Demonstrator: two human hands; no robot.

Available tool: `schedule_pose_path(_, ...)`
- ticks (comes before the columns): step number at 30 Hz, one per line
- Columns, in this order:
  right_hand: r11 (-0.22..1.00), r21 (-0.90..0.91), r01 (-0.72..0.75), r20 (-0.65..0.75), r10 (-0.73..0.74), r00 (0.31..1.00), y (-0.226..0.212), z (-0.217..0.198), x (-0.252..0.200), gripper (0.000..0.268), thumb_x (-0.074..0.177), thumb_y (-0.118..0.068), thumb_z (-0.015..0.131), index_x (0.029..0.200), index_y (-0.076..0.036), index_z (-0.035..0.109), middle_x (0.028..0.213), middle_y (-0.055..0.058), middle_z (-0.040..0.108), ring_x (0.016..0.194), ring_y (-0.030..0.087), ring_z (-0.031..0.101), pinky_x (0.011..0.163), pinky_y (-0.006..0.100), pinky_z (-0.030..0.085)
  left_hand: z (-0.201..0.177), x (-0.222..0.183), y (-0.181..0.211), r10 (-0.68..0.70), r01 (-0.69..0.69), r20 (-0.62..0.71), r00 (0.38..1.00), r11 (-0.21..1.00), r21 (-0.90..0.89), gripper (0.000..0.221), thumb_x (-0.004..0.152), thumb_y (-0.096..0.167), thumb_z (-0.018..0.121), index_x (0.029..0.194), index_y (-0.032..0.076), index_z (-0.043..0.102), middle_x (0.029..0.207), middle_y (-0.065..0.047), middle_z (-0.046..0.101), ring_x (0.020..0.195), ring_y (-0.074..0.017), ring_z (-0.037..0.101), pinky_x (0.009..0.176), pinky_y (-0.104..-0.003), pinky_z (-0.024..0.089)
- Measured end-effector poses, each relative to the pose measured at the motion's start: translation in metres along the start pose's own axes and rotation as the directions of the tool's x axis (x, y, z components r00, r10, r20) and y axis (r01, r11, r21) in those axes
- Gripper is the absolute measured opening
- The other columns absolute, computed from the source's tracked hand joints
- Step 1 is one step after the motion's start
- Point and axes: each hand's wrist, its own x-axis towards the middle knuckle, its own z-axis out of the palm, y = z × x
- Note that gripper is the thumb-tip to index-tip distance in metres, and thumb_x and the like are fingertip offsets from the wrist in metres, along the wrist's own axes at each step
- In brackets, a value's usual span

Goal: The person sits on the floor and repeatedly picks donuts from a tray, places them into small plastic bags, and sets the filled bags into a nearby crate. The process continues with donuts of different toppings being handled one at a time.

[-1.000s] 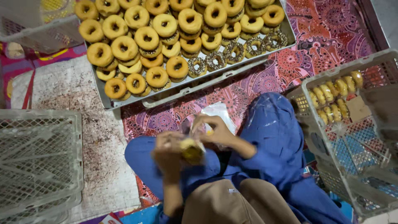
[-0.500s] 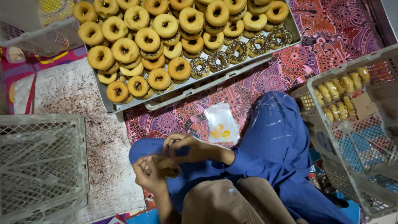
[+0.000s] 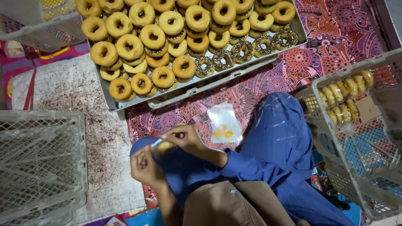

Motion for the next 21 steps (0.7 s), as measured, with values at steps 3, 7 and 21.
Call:
schedule_pose_path(3,0.986,-0.06,0.158,-0.082,-0.163,0.983,0.007,0.006,-0.004,0.016,0.092,-0.02,0.081,0.099,-0.006,0.083,0.077,0.004,0.069,0.07,0.006,0.05,0.061,0.024,0.04,-0.007,0.0,-0.004,0.178,-0.179,0.028,0.984,0.982,0.06,0.008,0.102,0.003,0.069,0.099,-0.003,0.066,0.099,-0.011,0.072,0.087,-0.0141,0.07,0.086,-0.027,0.057)
schedule_pose_path(7,0.999,0.028,-0.021,0.008,0.021,1.0,0.014,0.007,-0.014,0.015,0.091,-0.019,0.079,0.098,-0.006,0.082,0.08,0.003,0.076,0.065,0.004,0.054,0.058,0.022,0.042,-0.02,-0.009,-0.012,0.212,-0.217,0.045,0.976,0.953,0.211,0.009,0.102,0.001,0.071,0.098,-0.005,0.066,0.096,-0.013,0.073,0.088,-0.0177,0.069,0.093,-0.03,0.053)
schedule_pose_path(21,0.994,-0.056,0.097,-0.043,-0.099,0.994,0.043,0.021,-0.018,0.015,0.097,-0.018,0.073,0.094,-0.003,0.075,0.088,0.004,0.077,0.075,0.006,0.069,0.067,0.024,0.056,-0.028,0.002,-0.026,0.328,-0.324,0.041,0.944,0.89,0.321,0.009,0.099,0.003,0.076,0.094,0.0,0.07,0.093,-0.01,0.072,0.089,-0.0152,0.064,0.087,-0.032,0.051)
